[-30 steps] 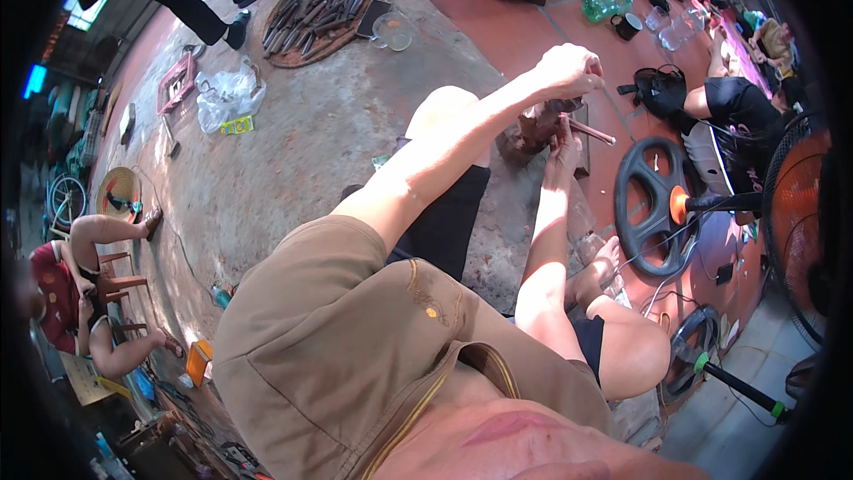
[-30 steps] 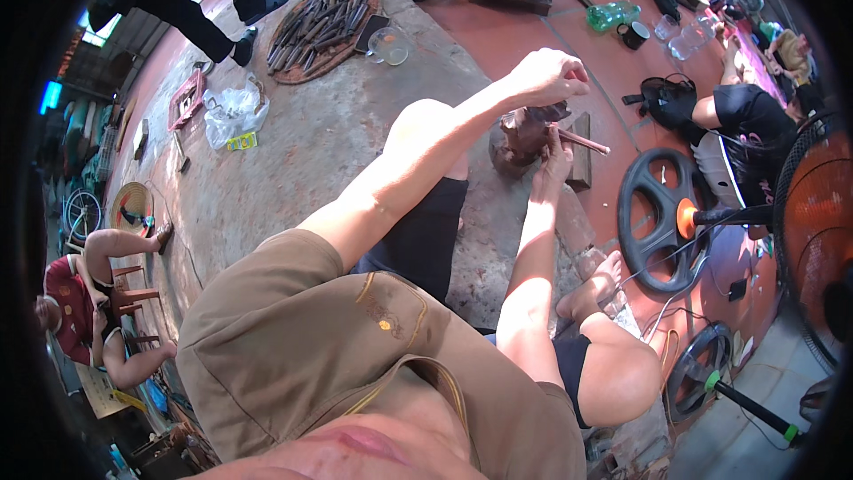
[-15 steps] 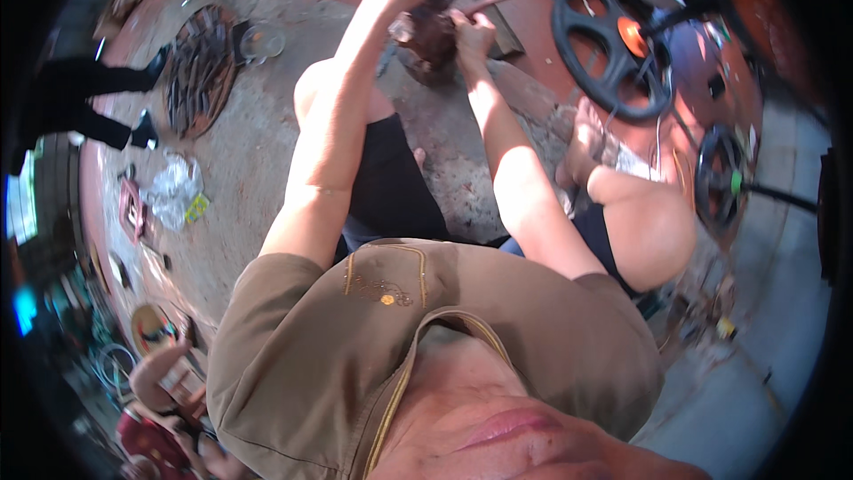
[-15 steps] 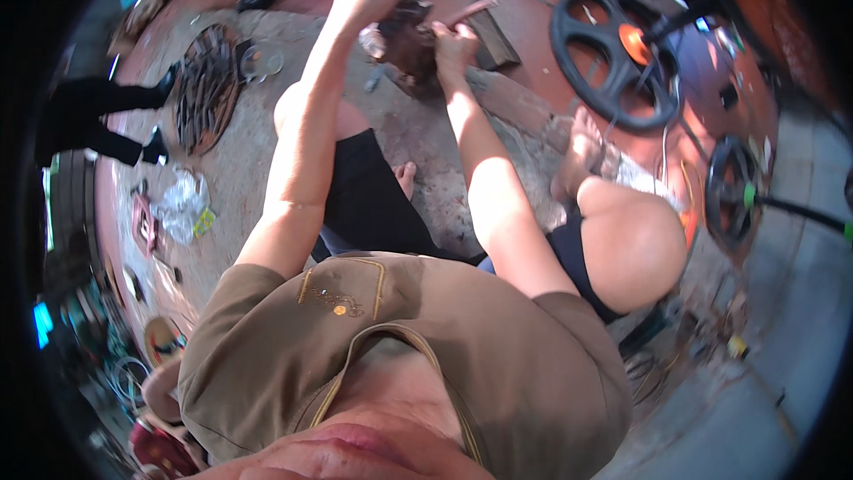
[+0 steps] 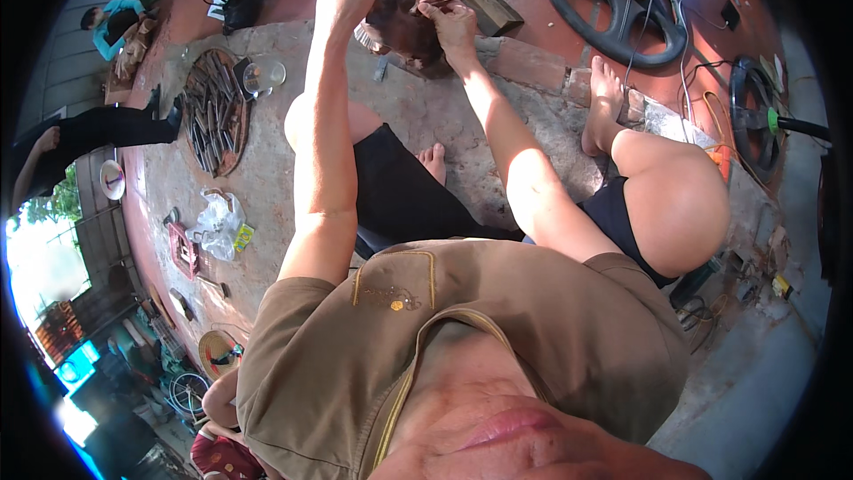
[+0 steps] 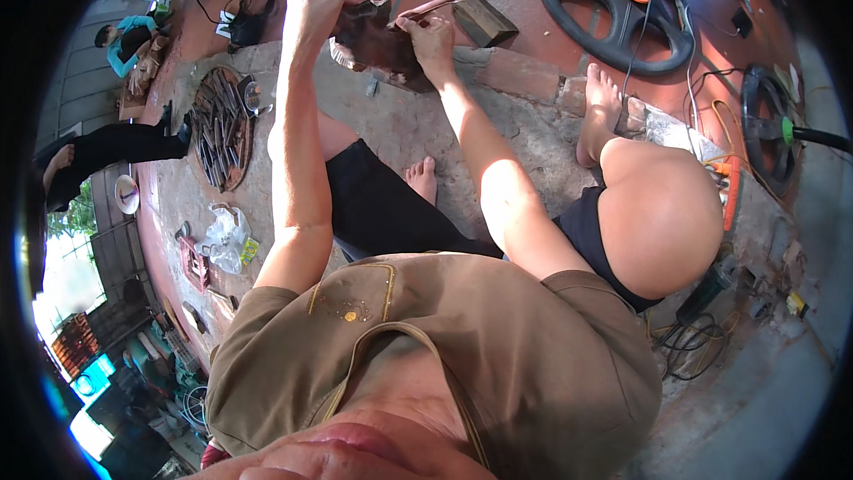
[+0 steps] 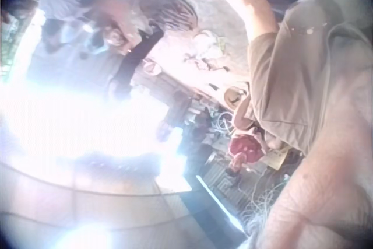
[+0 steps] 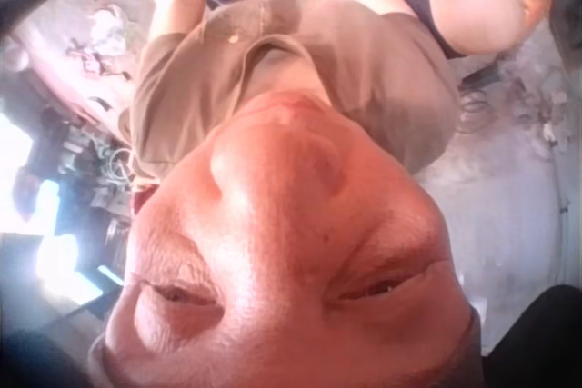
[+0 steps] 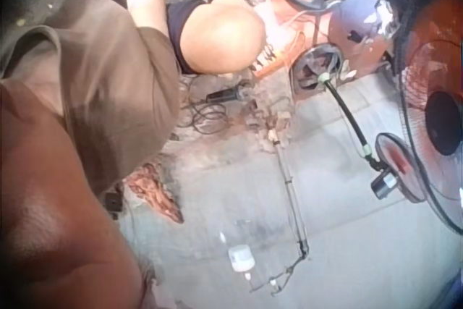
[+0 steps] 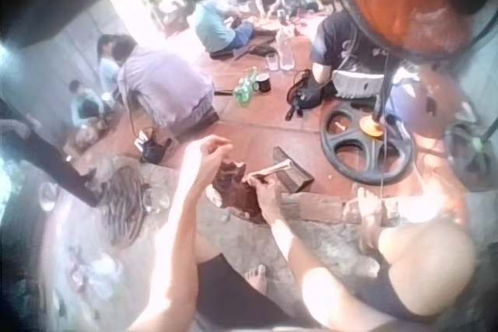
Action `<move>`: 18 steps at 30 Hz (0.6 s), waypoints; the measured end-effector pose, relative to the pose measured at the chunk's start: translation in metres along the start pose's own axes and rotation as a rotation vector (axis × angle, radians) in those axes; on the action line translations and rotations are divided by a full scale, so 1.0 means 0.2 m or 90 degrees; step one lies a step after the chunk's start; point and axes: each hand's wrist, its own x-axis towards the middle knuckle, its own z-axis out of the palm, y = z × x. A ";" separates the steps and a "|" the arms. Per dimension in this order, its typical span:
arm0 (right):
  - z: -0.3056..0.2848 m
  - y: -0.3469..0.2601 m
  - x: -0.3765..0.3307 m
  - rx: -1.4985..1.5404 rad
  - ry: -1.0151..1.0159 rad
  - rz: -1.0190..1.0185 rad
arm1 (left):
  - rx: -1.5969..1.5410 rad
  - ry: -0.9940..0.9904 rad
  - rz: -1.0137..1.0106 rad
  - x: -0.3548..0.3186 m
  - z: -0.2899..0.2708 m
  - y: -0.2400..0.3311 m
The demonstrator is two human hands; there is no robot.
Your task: The person sits on the floor and sharpens a metal rod using a file, holding the rod with one hand and filing with the other. The person occasionally pauses to inspect the rod and adjust their grip.
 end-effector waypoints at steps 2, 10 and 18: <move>-0.06 0.09 0.07 -0.109 0.019 -0.068 | -0.005 -0.005 0.008 0.01 0.03 0.02; -0.16 0.04 0.17 -0.254 -0.009 -0.076 | -0.032 0.006 -0.001 0.02 0.05 -0.04; -0.04 -0.08 0.12 -0.016 -0.236 -0.045 | 0.252 0.111 0.171 -0.02 0.00 0.00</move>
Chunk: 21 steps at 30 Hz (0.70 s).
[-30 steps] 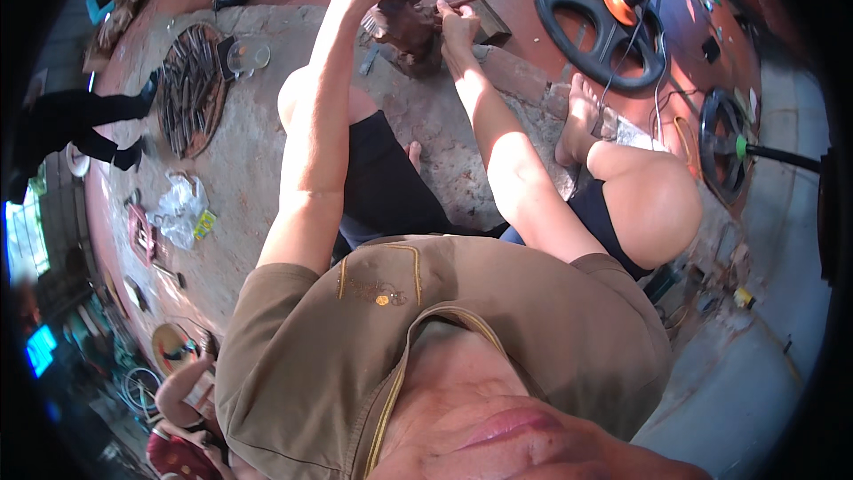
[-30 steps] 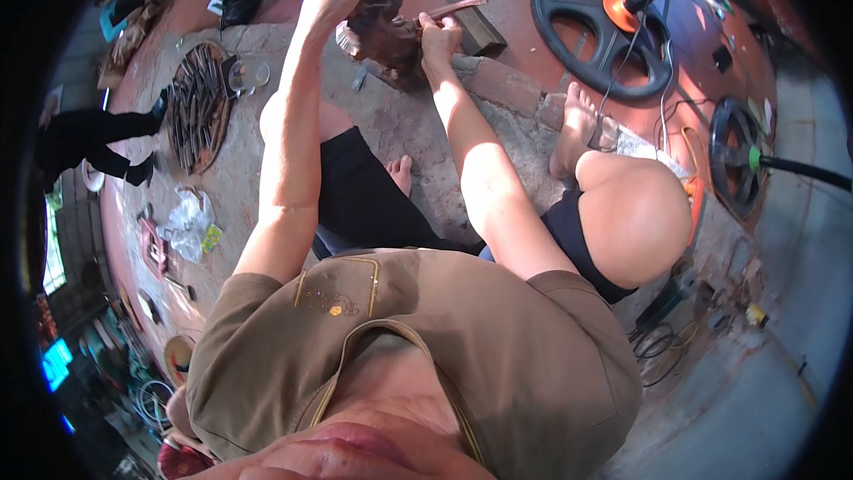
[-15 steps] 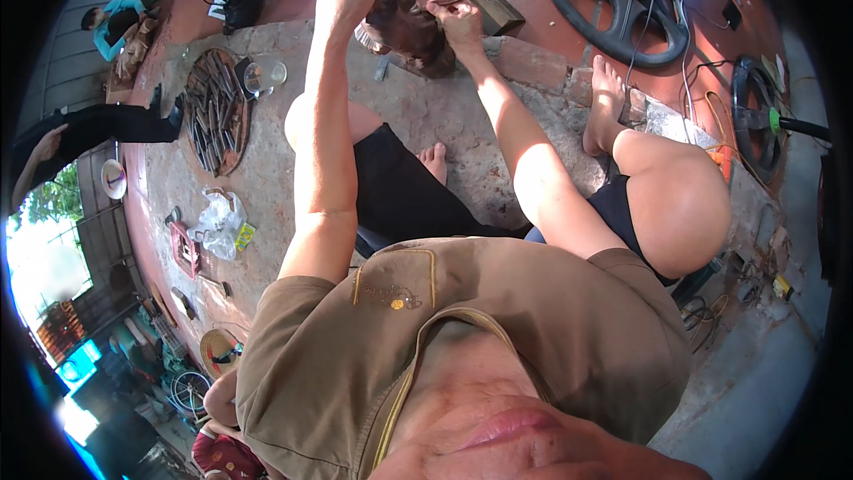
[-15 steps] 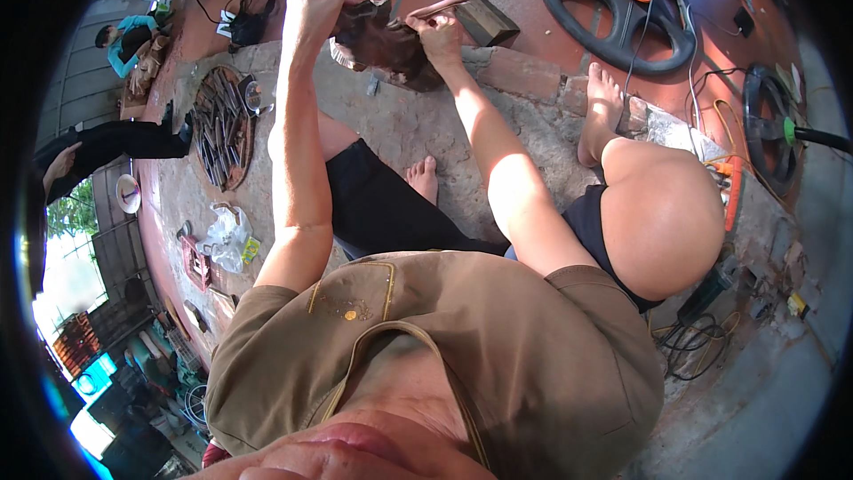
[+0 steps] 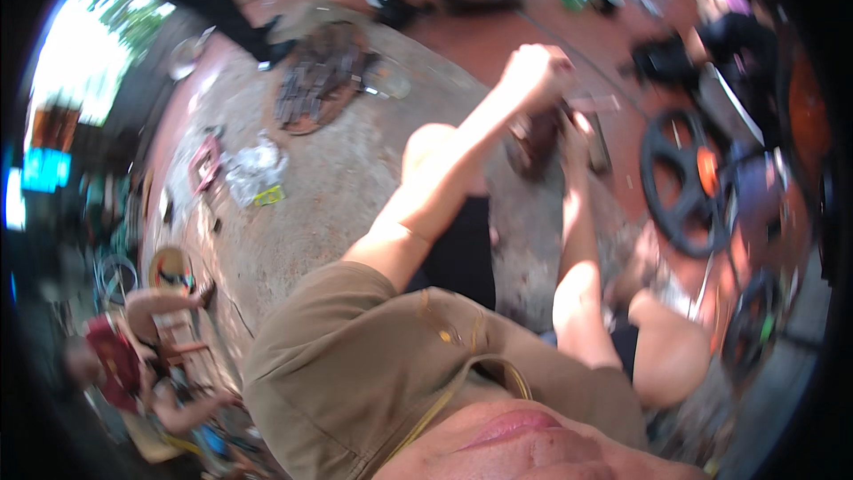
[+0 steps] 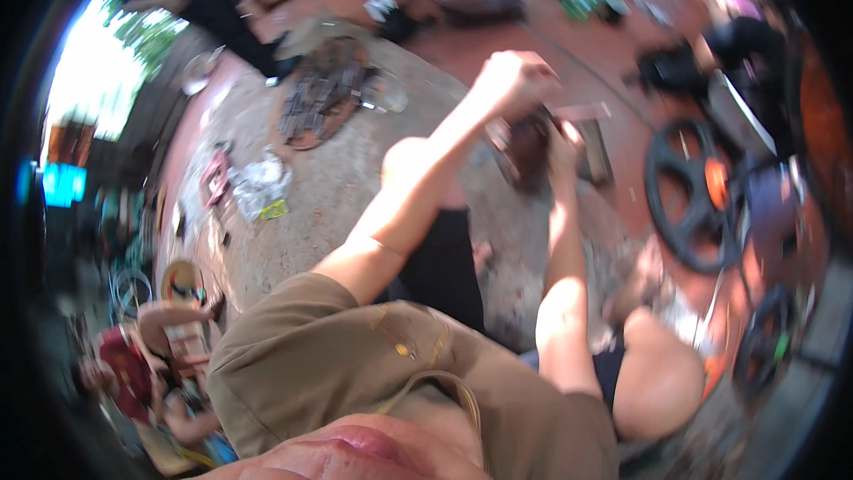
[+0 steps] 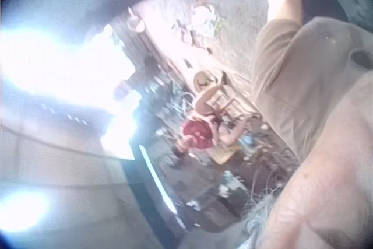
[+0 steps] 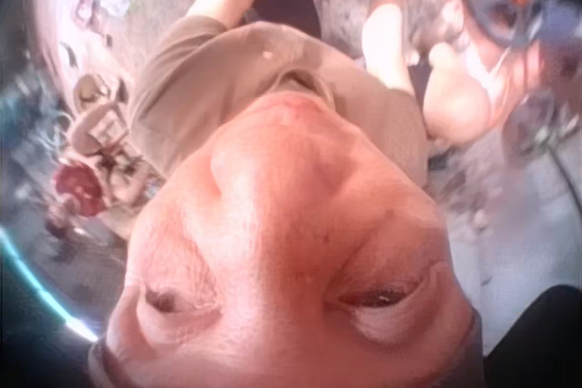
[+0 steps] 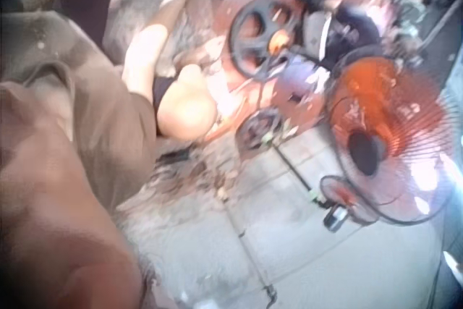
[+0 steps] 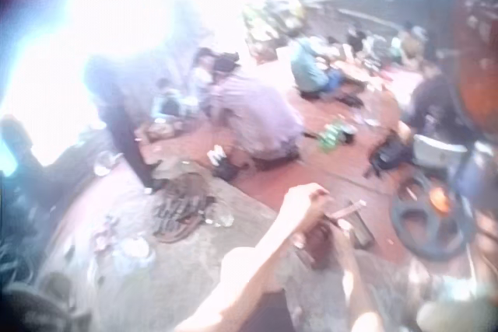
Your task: The person sits on the floor and sharpens a metal rod using a file, holding the rod with one hand and filing with the other. The person occasionally pauses to inspect the rod and adjust their grip.
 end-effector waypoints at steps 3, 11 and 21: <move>-0.05 -0.04 0.02 -0.091 0.006 0.065 | -0.110 0.004 -0.087 0.03 0.06 0.04; -0.04 0.13 0.08 -0.189 -0.015 0.007 | -0.194 -0.043 -0.183 -0.01 0.02 0.05; -0.02 0.00 0.03 -0.037 0.013 0.093 | -0.202 -0.043 -0.180 0.00 0.02 0.04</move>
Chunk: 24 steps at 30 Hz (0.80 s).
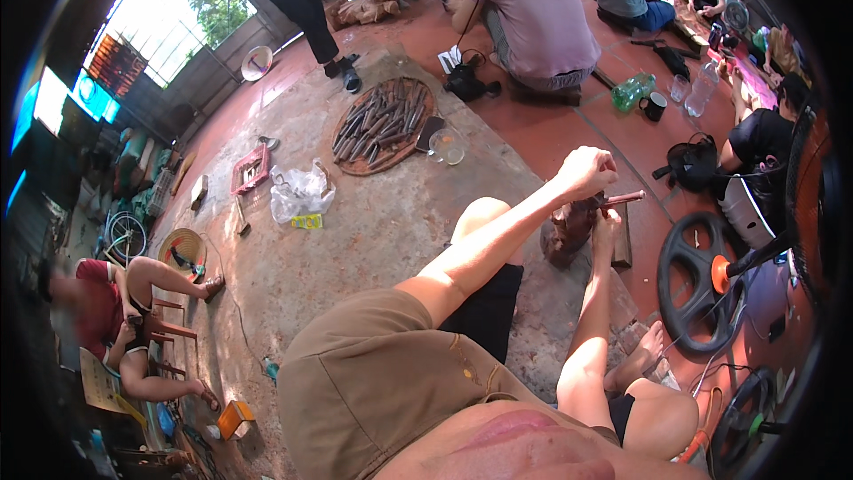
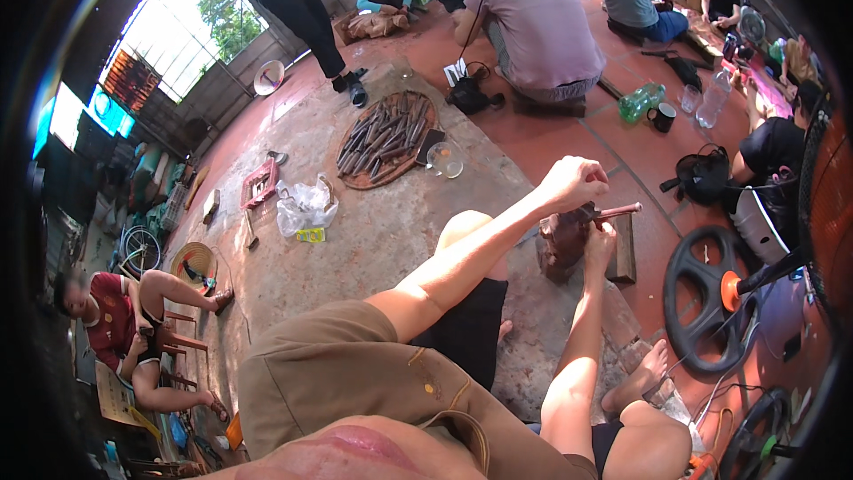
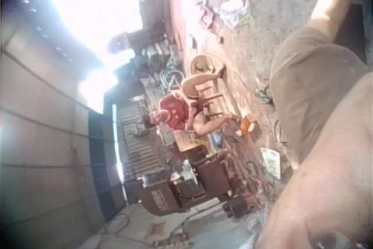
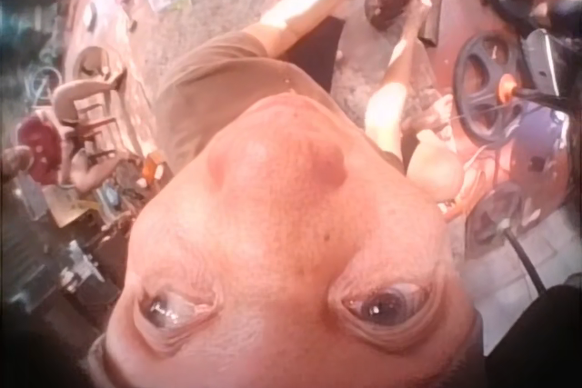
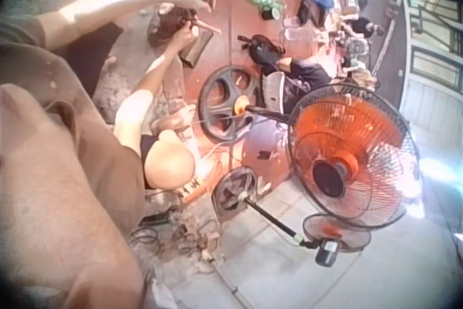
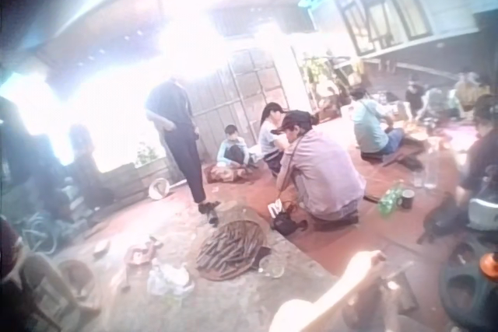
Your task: The person sits on the floor and sharpens a metal rod using a file, holding the rod with one hand and filing with the other. The person occasionally pauses to inspect the rod and adjust their grip.
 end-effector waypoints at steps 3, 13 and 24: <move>-0.02 0.06 0.02 -0.026 -0.016 0.029 | -0.003 -0.008 0.002 0.00 0.01 0.01; 0.04 0.03 0.04 0.015 0.064 0.017 | 0.006 0.004 0.003 0.00 -0.01 -0.01; -0.06 0.04 0.04 0.135 -0.086 0.110 | 0.016 0.006 0.023 0.01 0.03 -0.01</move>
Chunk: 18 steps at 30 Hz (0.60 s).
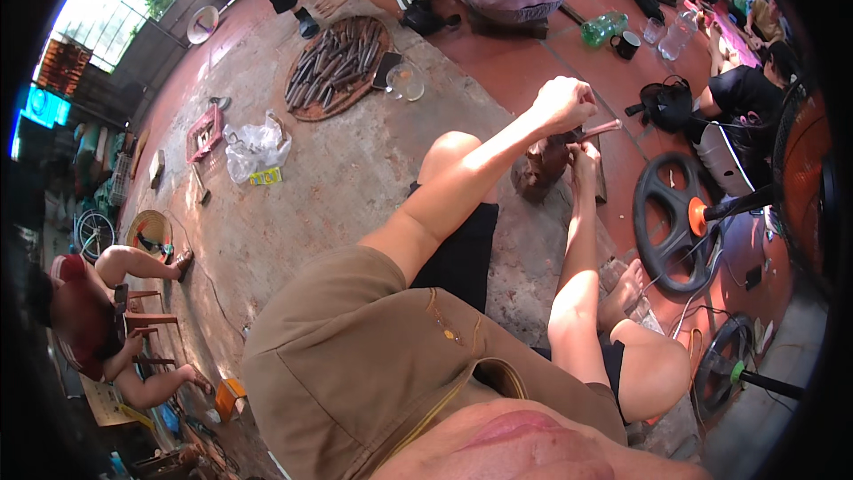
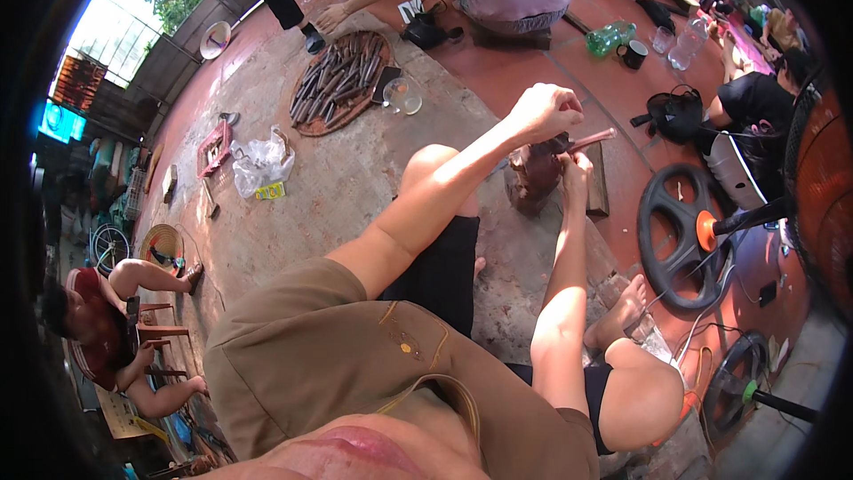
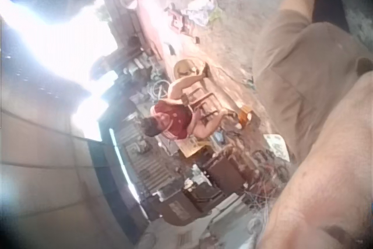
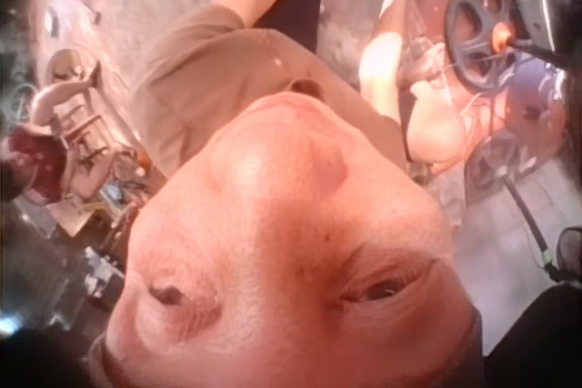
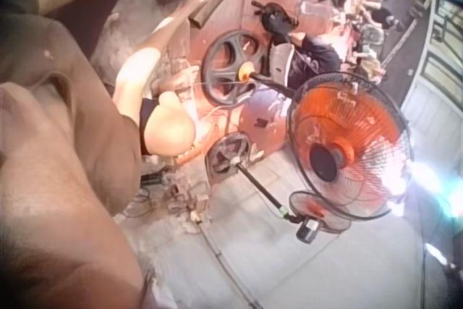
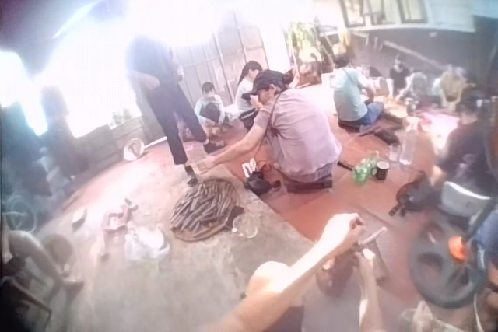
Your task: The person sits on the floor and sharpens a metal rod using a file, holding the rod with one hand and filing with the other. The person occasionally pauses to inspect the rod and adjust their grip.
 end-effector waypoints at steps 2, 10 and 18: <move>0.01 -0.01 0.01 -0.057 -0.017 -0.008 | 0.002 -0.005 -0.005 0.00 -0.01 -0.01; -0.11 0.20 0.26 -0.254 0.128 -0.170 | 0.004 -0.007 0.006 0.04 0.00 0.07; 0.10 0.07 -0.02 0.043 0.090 -0.028 | -0.013 0.012 -0.036 -0.02 -0.06 -0.01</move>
